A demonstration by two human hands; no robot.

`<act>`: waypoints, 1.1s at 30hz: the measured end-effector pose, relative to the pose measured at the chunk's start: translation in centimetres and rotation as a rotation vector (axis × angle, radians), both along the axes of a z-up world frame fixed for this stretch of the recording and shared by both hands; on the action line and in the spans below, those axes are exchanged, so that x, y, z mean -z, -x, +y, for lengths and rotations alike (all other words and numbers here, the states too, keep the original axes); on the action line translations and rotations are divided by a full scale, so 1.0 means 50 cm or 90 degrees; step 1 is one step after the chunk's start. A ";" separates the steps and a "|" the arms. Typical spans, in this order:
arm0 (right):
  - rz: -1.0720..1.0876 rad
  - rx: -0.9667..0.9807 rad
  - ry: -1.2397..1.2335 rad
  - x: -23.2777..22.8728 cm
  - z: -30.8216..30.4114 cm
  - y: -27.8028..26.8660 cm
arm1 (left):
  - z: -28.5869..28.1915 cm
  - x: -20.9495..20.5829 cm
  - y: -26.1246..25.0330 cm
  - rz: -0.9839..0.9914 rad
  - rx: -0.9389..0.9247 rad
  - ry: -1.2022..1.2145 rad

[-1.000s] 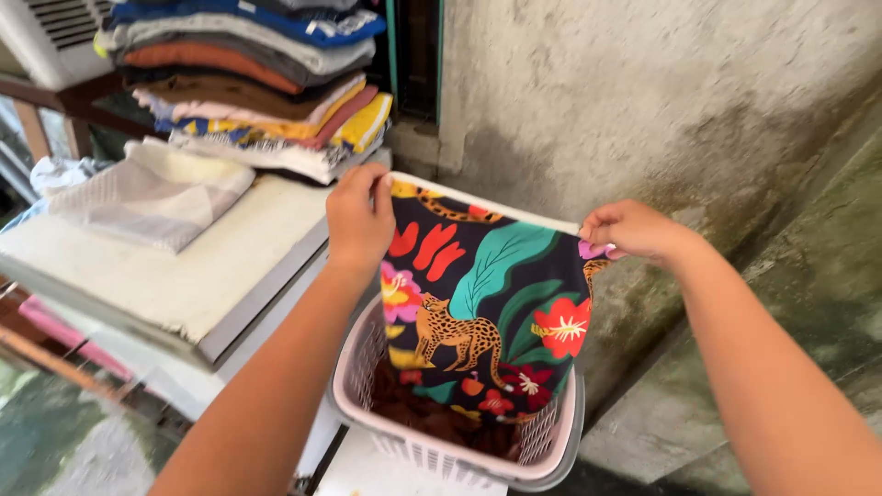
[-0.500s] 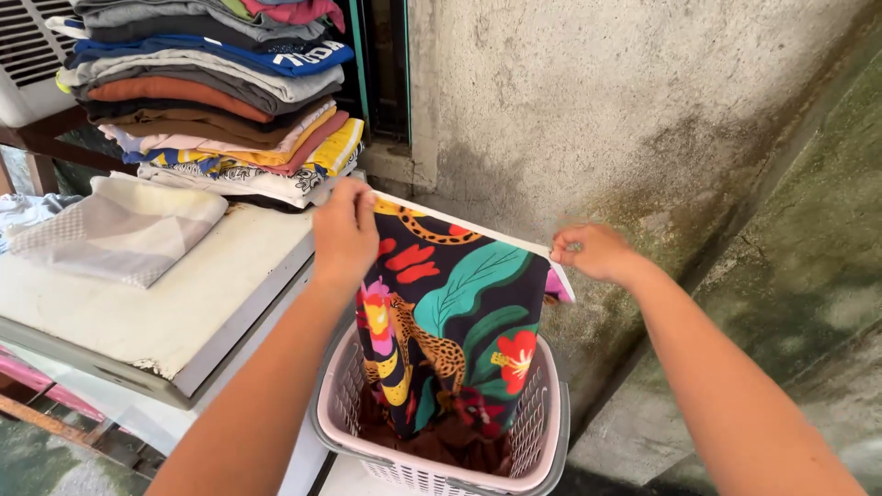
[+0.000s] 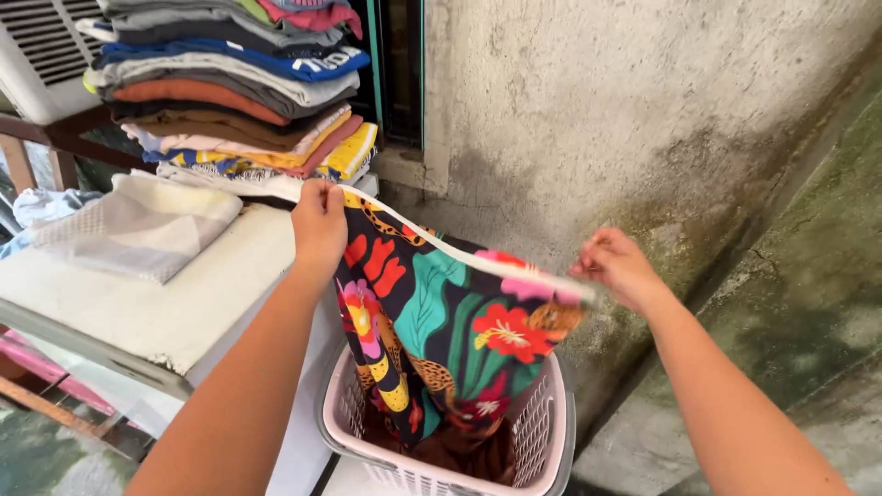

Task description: Folding various items of laundry on top of an appliance in an outdoor utility area.

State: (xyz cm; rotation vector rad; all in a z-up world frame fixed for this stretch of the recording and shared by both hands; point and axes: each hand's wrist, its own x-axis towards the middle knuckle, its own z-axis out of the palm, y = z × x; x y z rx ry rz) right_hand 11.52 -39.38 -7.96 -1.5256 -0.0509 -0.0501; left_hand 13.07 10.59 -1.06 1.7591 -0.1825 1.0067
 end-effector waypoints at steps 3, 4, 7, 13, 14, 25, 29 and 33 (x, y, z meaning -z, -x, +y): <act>-0.005 -0.065 0.062 -0.040 0.084 0.044 | -0.014 -0.027 -0.025 0.065 0.020 0.012; 0.024 -0.073 0.244 -0.048 0.132 0.067 | -0.023 -0.023 -0.047 0.014 0.011 0.001; 0.015 -0.134 0.465 0.013 0.264 0.109 | -0.072 -0.034 -0.065 -0.042 0.007 -0.036; -0.071 -0.099 0.456 0.142 0.428 0.148 | -0.153 -0.140 -0.014 -0.018 0.206 0.086; -0.042 -0.041 0.422 0.142 0.440 0.147 | -0.154 -0.159 -0.007 0.031 0.319 0.171; -0.024 0.081 0.512 0.238 0.165 -0.151 | 0.044 -0.177 -0.016 0.026 0.277 0.235; -0.144 0.266 0.341 -0.141 0.096 -0.046 | 0.140 -0.120 -0.055 0.038 0.152 0.201; -0.234 0.273 0.148 -0.368 0.063 0.032 | 0.122 -0.169 -0.025 -0.057 0.177 0.270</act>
